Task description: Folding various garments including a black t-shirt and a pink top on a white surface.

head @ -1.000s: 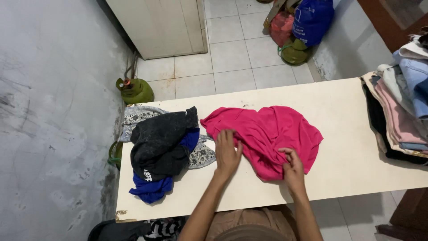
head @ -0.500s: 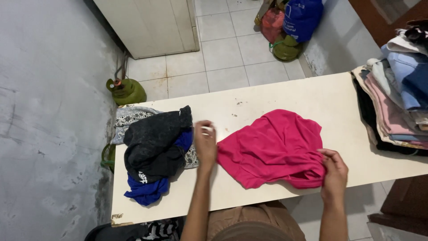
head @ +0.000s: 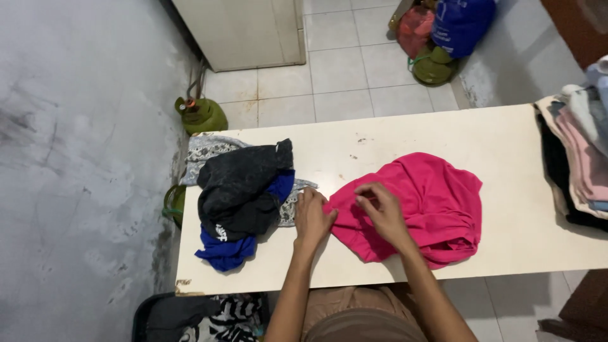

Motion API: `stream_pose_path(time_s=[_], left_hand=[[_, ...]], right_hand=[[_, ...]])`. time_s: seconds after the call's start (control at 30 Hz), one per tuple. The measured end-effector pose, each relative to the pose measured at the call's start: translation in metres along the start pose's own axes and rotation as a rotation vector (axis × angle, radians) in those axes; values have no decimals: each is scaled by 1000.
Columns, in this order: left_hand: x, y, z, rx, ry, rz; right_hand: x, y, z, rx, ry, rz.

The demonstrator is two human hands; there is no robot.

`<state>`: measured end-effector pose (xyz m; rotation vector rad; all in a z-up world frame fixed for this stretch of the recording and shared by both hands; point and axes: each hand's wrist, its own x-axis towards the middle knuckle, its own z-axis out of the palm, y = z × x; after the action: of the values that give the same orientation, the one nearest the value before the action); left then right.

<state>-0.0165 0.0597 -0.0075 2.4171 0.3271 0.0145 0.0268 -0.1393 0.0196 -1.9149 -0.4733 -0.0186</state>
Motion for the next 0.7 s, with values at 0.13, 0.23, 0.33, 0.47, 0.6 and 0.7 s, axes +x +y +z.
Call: stream_pose_path(time_s=[0.13,0.23,0.33,0.47,0.6,0.7], left_hand=[[-10,-8,3,-288,-97,8],[-20,20,-23,-690,-142,-22],[-23,32,-20,-1068,-115,-91],[-22,33,-13,-1247,-66,-162],[-20,21,-5,-1319,-94,-177],[-18,15,-1,-1327,-119,-158]], right_hand=[[-6,40,30,119,-68,87],[-10,37,26,286,-28,183],[-13,25,22,293,3,176],[-18,33,27,99,15,43],[-19,30,26,100,24,40],[-20,29,27,131,6,49]])
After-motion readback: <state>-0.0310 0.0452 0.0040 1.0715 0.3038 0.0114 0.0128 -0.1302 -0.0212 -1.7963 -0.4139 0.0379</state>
